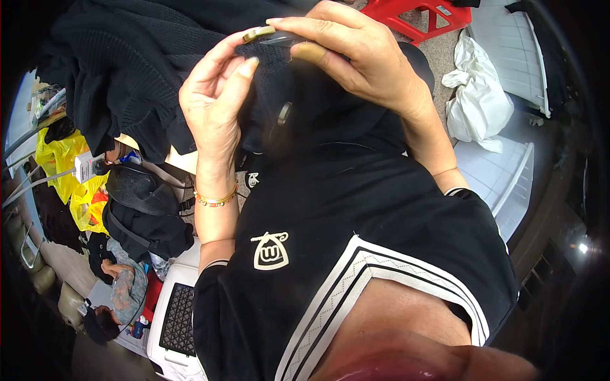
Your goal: Trimming loose threads and inspecting metal grommets on black clothing using small scissors.
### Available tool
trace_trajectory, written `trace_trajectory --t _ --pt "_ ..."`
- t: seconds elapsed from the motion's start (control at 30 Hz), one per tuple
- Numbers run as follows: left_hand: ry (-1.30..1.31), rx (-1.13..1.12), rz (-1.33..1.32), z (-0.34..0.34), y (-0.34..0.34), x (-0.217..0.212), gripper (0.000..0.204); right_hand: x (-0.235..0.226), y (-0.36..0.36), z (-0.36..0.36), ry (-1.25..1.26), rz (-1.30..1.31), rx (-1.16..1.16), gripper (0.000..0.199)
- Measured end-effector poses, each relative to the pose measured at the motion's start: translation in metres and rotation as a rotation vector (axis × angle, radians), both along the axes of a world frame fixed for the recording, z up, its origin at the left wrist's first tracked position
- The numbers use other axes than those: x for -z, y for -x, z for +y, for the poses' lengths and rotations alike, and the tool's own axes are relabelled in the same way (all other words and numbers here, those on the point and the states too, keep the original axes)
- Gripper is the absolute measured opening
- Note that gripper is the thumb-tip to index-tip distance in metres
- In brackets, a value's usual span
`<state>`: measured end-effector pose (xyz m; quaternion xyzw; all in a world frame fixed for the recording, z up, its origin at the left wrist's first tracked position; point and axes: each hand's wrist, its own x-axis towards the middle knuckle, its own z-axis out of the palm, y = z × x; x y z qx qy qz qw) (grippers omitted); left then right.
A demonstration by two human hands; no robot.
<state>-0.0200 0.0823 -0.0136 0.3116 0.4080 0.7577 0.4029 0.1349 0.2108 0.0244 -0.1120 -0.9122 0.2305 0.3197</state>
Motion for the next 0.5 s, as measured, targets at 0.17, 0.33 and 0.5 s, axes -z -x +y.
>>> trace_trajectory --t 0.17,0.33,0.5 --pt "0.012 -0.008 -0.016 0.000 -0.001 0.000 0.033 -0.005 0.007 0.008 -0.174 0.163 -0.152 0.036" --pt "0.016 0.030 -0.067 -0.001 -0.002 0.001 0.033 -0.005 0.008 0.006 0.034 0.203 -0.199 0.036" --pt "0.037 0.012 -0.056 -0.001 -0.001 0.001 0.034 -0.006 0.009 0.015 -0.238 0.187 -0.166 0.035"
